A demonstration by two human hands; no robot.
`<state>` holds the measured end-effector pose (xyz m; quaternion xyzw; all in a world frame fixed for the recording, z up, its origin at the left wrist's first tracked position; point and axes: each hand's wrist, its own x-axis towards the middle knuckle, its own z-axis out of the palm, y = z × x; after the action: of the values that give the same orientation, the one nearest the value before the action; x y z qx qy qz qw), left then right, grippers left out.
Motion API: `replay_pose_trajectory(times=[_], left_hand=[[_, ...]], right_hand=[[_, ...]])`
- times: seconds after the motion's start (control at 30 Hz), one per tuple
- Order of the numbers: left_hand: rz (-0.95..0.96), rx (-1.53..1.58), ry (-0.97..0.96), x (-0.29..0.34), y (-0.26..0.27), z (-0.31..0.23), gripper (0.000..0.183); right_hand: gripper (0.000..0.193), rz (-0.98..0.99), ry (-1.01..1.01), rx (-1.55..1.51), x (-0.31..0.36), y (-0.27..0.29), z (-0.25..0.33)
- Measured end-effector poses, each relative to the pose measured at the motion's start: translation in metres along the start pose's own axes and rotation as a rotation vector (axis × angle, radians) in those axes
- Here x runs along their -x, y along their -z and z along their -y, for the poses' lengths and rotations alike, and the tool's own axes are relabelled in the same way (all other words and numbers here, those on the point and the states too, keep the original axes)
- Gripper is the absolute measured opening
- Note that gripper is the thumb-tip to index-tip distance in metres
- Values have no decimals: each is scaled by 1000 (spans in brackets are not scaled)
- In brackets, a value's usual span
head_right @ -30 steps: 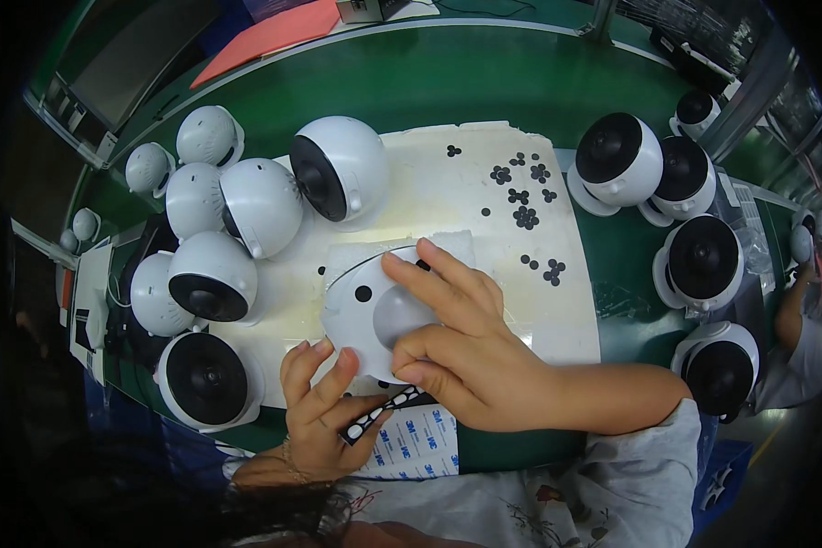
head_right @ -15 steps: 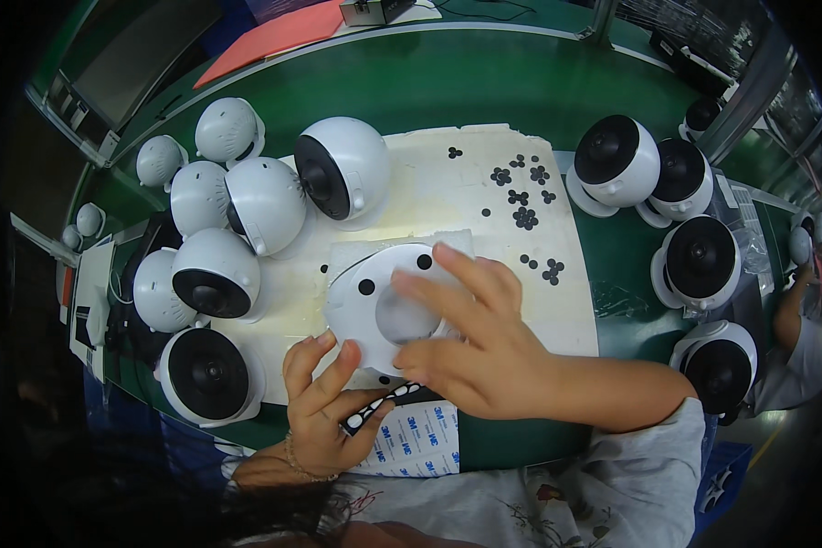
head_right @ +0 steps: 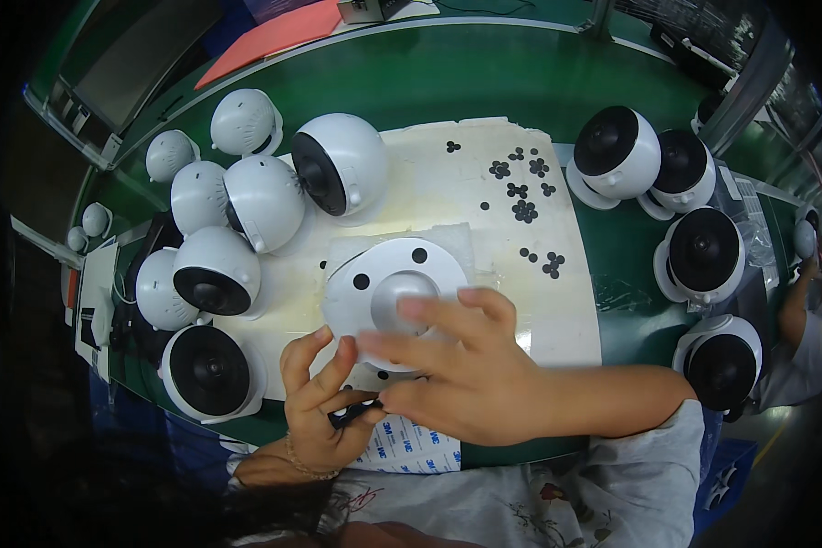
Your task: The person assembles white dome security cameras by hand. They pick up a camera housing, peel small black circular stickers from a backing sheet, and apply them into the holes on the bottom of the camera casing. The person repeats this process for multiple camera units, placing the finished ones on the table.
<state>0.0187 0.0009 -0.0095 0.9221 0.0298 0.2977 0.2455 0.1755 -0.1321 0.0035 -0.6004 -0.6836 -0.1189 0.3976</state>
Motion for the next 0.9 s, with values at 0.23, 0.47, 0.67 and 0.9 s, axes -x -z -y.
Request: replay_pose_trajectory(times=[0.23,0.47,0.67,0.9], left_hand=[[16,-68,-16,2,1,0,20],[7,-109,-27,4,-3,1,22],[-2,-129,-32,5,-4,2,22],[11,-136,-33,5,-3,2,21]], right_hand=[[9,-25,-226,-162,4,23,-20],[8,90,-297,-197,10,26,-33],[6,87,-295,-205,8,25,-31],[6,65,-333,-341,9,22,-32]])
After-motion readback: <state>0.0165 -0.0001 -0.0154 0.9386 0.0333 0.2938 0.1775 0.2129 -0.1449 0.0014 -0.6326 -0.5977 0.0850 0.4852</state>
